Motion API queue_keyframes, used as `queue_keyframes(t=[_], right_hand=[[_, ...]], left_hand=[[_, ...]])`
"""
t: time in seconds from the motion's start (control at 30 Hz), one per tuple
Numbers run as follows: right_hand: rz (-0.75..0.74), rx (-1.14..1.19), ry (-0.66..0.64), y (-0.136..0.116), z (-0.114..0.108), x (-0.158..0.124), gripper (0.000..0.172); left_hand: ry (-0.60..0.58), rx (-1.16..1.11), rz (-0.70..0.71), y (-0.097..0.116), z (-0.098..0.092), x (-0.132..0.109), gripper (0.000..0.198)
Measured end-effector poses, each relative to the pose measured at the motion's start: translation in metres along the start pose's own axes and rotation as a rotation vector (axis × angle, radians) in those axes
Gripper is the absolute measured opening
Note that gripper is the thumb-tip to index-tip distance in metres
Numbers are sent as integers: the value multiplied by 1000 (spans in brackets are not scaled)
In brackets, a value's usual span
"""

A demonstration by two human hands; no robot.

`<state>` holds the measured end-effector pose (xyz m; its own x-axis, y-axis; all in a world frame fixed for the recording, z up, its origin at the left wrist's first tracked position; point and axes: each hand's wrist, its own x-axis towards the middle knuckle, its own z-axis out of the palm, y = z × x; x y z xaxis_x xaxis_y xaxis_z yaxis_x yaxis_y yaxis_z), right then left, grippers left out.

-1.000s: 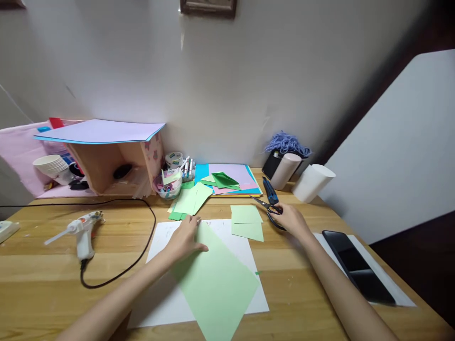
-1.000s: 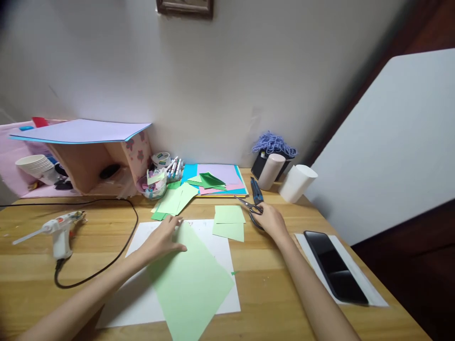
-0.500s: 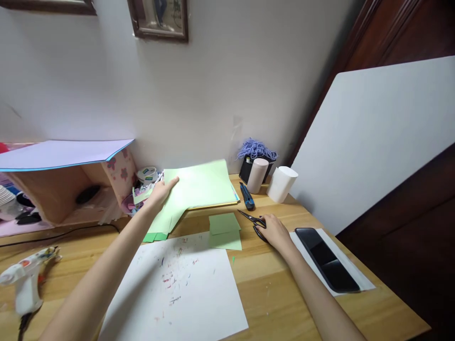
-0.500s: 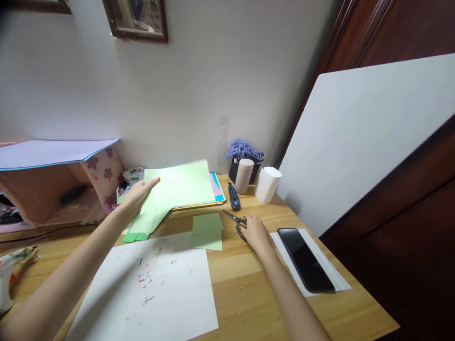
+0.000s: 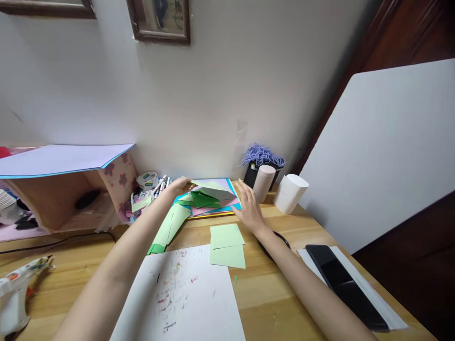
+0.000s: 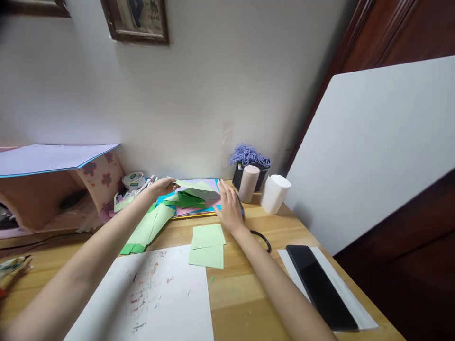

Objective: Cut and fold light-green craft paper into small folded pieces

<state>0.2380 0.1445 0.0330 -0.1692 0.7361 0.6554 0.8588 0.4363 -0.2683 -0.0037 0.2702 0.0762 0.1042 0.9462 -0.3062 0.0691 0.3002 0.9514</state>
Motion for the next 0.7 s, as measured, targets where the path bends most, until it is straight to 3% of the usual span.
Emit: queue_keyframes(t=[0.07, 0.13, 0.23, 0.3, 0.4, 0.5, 0.7], right_hand=[[-9, 20, -74, -2, 18, 32, 59], [101, 30, -207, -4, 35, 57, 36], [230, -7, -223, -3, 53, 74, 28], [286, -42, -185, -2, 58, 75, 32], [323, -81, -150, 0, 60, 67, 35], [295, -114, -141, 0, 61, 58, 33], [249, -154, -157, 3, 62, 51, 32]], left_hand=[[-30, 4, -27, 3, -5, -2, 27], [-68, 3, -23, 5, -9, -4, 37], [-23, 184, 71, 1, -14, -2, 52], [80, 366, 126, -6, -15, 3, 57], [188, 524, 95, -20, -13, 16, 51], [220, 682, 33, -32, -9, 28, 37], [224, 823, 57, -46, -10, 39, 49]])
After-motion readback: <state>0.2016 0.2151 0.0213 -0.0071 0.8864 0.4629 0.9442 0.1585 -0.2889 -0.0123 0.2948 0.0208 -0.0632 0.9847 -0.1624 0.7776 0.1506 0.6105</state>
